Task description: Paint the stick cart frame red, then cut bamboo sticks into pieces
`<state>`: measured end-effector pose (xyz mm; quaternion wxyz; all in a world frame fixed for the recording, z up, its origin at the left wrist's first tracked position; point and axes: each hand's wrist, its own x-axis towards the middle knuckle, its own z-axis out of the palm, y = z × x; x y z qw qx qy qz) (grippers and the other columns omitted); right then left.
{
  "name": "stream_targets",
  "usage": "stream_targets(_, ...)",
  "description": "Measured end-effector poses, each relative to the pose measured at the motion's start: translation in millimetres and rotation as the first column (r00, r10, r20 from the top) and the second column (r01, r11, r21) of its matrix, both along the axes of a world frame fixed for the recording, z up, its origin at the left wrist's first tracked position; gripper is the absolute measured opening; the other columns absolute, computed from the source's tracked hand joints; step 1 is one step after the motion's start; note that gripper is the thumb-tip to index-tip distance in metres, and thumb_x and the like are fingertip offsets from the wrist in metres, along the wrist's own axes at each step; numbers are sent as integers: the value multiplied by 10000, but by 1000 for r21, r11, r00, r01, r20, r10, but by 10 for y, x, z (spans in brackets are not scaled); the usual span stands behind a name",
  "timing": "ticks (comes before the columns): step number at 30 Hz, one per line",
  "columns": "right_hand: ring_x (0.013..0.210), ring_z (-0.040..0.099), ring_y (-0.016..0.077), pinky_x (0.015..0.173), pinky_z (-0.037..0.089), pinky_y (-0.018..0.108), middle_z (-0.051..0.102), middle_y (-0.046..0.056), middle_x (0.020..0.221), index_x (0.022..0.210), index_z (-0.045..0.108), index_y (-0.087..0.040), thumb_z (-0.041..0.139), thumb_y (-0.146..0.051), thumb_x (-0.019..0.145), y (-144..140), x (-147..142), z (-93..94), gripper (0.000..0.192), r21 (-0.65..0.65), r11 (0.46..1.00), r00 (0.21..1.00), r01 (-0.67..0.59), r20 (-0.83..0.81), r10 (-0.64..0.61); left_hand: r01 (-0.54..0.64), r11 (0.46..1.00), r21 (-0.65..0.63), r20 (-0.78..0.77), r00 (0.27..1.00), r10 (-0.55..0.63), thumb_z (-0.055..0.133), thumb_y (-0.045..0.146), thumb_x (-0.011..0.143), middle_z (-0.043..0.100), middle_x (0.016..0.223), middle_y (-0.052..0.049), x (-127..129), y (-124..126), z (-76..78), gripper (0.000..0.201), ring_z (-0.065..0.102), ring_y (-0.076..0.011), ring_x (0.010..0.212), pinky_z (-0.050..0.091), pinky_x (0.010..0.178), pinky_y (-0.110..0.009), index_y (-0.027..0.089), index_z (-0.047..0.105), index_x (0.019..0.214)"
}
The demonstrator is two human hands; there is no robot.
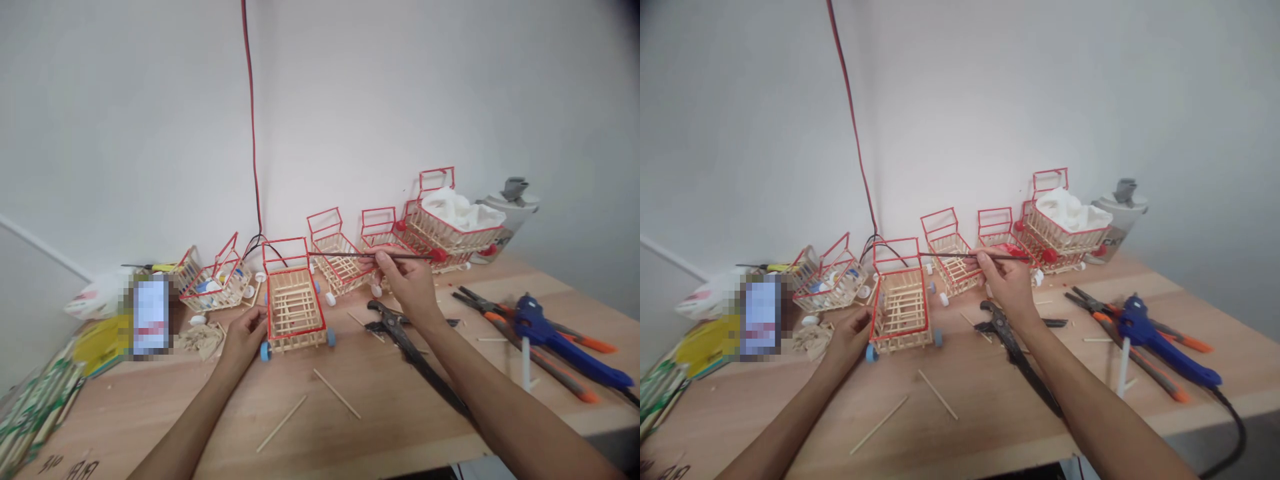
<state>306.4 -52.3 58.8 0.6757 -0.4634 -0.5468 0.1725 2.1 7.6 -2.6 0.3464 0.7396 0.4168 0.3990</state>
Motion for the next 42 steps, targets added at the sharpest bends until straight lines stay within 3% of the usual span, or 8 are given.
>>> stream_targets(5,509,576,143,476,474,263,720,59,772,959,699,-160,553,-419,875,-4,11,-4,309,-30,999,997,44,62,-42,-6,1000,0,6,1000,6,587,291,775,636,730,-3,6,-21,24,142,591,-163,715,451,673,-251,160,626,735)
stream_targets(10,594,627,158,500,491,258,728,74,863,951,700,-176,545,-414,881,-12,4,23,292,4,1000,999,17,41,-17,2,1000,13,-6,1000,-2,580,285,784,627,735,0,-15,-12,-3,136,588,-159,721,450,680,-248,163,617,740)
stream_targets(33,519,574,134,478,464,255,718,64,815,972,701,-170,545,-400,884,-24,9,27,291,-17,1000,996,21,88,-19,-13,1000,-26,-8,1000,13,566,317,786,666,780,-21,3,-5,-7,179,602,-172,741,458,687,-255,156,639,808)
stream_targets(37,557,597,134,485,477,251,716,77,869,998,697,-175,544,-373,891,-49,-14,39,272,16,1000,999,-22,47,21,-24,999,-29,-5,1000,24,563,331,785,655,739,-10,15,-20,16,182,578,-160,697,448,660,-246,162,632,783)
stream_targets(42,756,672,163,629,537,270,717,66,954,1026,691,-210,538,-347,895,-111,-149,13,244,-44,994,980,-105,167,111,-29,999,-25,-12,1000,29,576,314,768,648,723,-9,27,-34,46,161,576,-159,693,444,653,-243,164,624,733)
